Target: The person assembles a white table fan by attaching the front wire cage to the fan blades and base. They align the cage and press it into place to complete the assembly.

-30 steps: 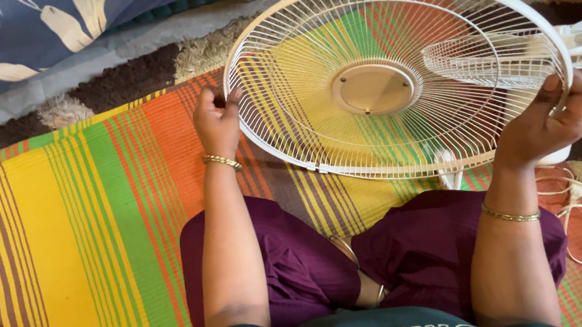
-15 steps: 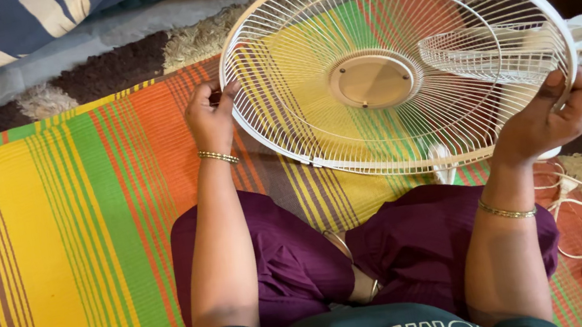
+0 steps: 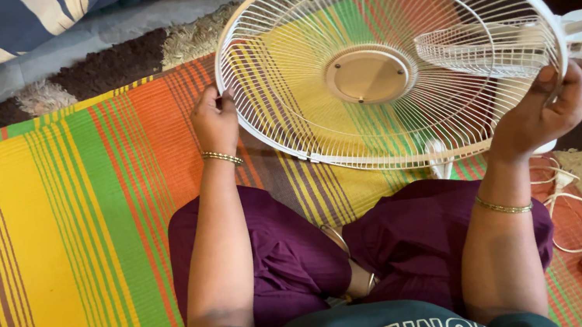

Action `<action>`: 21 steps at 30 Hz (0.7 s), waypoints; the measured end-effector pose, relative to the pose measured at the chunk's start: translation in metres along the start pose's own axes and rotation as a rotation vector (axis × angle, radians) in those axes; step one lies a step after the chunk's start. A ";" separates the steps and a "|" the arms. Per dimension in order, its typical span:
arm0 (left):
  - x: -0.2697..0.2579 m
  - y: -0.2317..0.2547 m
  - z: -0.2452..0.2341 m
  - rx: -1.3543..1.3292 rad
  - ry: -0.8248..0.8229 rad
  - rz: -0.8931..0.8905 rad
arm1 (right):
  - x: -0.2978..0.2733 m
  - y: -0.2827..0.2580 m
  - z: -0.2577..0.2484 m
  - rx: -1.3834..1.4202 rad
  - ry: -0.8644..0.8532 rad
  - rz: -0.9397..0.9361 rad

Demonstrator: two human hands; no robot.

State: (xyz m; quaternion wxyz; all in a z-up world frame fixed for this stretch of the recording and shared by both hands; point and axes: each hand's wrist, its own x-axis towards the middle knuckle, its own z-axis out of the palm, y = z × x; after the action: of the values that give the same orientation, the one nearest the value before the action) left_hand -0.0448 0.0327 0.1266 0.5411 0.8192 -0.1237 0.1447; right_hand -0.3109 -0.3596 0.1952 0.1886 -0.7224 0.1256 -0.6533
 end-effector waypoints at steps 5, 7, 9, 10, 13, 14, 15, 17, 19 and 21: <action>0.008 -0.009 -0.007 -0.049 -0.079 -0.180 | 0.003 -0.008 0.006 0.215 0.003 0.066; 0.012 0.006 -0.014 0.023 -0.010 -0.078 | 0.003 -0.017 0.011 0.300 0.011 0.114; 0.018 0.039 -0.023 0.079 0.046 0.046 | 0.007 -0.027 0.015 0.349 -0.008 0.120; 0.021 0.061 -0.030 0.100 0.067 0.116 | 0.008 -0.033 0.016 0.373 -0.019 0.124; 0.029 0.145 -0.044 0.160 0.094 0.557 | 0.015 -0.051 0.012 0.126 -0.089 0.010; 0.030 0.175 -0.043 0.183 0.064 0.629 | 0.018 -0.058 0.014 0.136 -0.094 0.012; 0.032 0.205 -0.039 0.202 0.051 0.773 | 0.021 -0.064 0.016 0.147 -0.100 0.014; 0.024 0.258 -0.022 0.282 0.018 1.007 | 0.024 -0.078 0.018 0.133 -0.125 -0.013; 0.007 0.294 0.005 0.354 -0.075 1.066 | 0.025 -0.087 0.016 0.080 -0.172 -0.069; -0.004 0.311 0.028 0.373 -0.224 1.002 | 0.022 -0.085 0.012 0.060 -0.207 -0.077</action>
State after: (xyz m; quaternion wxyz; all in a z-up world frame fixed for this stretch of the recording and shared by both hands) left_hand -0.1568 -0.1119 0.3791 0.2350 0.7524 -0.5280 0.3161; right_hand -0.3016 -0.2913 0.2514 0.1968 -0.7844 0.0580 -0.5854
